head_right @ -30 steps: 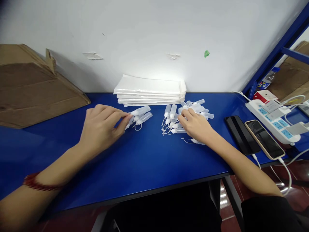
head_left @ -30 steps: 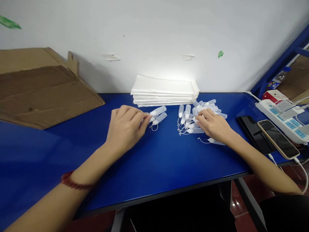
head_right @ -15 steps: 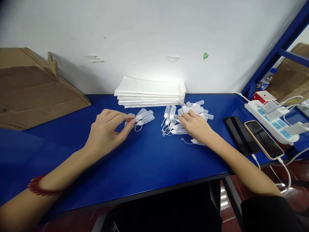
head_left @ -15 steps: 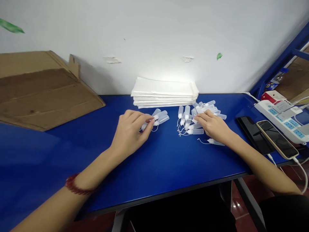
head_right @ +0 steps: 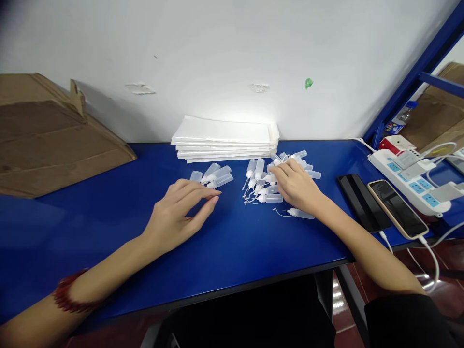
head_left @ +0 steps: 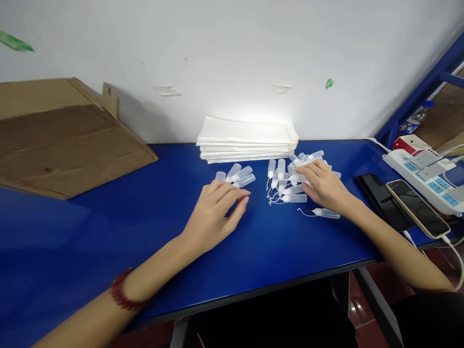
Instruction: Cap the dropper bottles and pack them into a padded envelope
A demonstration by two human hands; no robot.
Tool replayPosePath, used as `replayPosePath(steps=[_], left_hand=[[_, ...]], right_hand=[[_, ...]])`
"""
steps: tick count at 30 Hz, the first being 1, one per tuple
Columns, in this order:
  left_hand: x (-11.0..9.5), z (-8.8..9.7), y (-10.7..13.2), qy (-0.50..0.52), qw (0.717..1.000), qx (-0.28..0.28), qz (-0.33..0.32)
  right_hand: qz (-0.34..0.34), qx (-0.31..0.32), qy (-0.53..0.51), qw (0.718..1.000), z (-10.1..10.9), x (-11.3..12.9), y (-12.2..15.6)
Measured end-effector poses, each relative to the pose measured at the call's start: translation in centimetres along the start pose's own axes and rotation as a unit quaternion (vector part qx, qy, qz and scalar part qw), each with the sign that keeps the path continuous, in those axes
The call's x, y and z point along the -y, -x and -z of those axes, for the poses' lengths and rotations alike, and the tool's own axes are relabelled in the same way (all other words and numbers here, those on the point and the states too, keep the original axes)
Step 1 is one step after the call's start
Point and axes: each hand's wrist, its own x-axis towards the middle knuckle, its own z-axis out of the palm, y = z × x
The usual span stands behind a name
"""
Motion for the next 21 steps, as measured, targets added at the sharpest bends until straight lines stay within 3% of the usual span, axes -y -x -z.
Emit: replayPosePath(steps=[4, 10, 16, 21], left_hand=[[-0.8, 0.4, -0.1, 0.025, 0.999, 0.022, 0.020], [-2.2, 1.1, -0.1, 0.136, 0.985, 0.073, 0.071], [-2.8, 0.8, 0.3, 0.162, 0.984, 0.070, 0.006], [-2.8, 0.6, 0.6, 0.198, 0.974, 0.105, 0.025]], right_hand=[[-0.031, -0.036, -0.184, 0.982, 0.8, 1.4, 0.1], [-0.085, 0.026, -0.379, 0.921, 2.1, 4.6, 0.4], [-0.078, 0.045, -0.411, 0.907, 1.6, 5.1, 0.6], [-0.077, 0.065, -0.407, 0.908, 1.3, 5.0, 0.5]])
